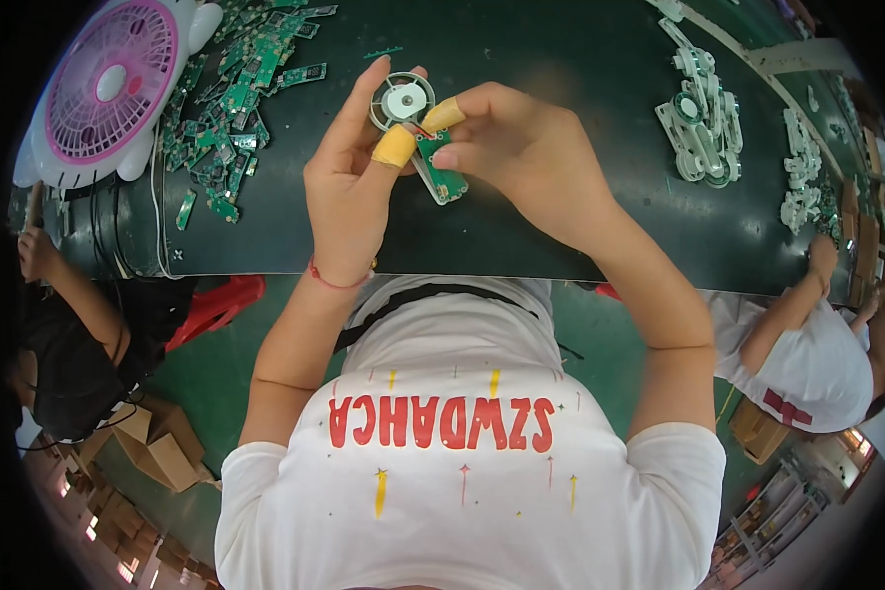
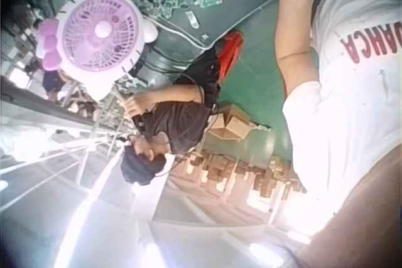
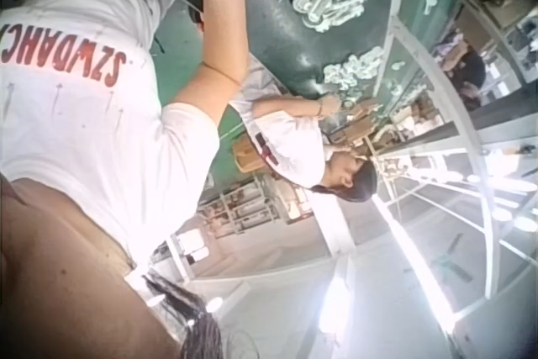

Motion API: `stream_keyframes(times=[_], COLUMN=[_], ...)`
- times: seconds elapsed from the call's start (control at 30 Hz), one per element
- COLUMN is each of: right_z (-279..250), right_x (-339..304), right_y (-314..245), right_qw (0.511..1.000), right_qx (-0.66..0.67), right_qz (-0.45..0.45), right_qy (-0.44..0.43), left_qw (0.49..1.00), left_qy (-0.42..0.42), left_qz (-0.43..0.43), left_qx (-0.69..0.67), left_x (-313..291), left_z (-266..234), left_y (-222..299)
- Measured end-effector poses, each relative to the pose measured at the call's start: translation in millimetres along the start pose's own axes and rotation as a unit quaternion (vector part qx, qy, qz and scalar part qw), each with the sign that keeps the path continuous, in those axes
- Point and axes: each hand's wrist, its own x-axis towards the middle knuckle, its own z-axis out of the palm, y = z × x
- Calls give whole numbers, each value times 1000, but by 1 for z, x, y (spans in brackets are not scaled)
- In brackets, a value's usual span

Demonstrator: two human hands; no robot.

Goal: The person assembles small electronic components by hand, placing PCBs into plastic housings.

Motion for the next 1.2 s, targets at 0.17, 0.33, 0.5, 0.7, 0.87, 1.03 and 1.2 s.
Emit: stream_keyframes(times=[0.17,0.33,0.5,0.7,0.87,1.03,1.2], right_z=[1,-2,-4,8,14,13,-18], right_x=[3,10,14,10,14,20,77], right_y=[-5,8,8,7,29,7,29], right_qw=[998,981,983,963,994,995,989], right_qx=[-58,-132,-151,-198,52,-70,43], right_qz=[-2,-145,-102,-156,97,-36,130], right_qy=[2,14,2,99,9,-69,-64], left_qw=[1000,1000,997,999,998,999,991], left_qy=[-5,-19,-7,-2,12,25,72], left_qz=[1,9,-58,-40,44,32,31], left_qx=[0,10,-42,-25,53,20,106], left_x=[1,5,9,8,10,18,38], left_z=[0,0,-1,4,2,19,5], left_y=[3,5,9,16,-10,2,-11])
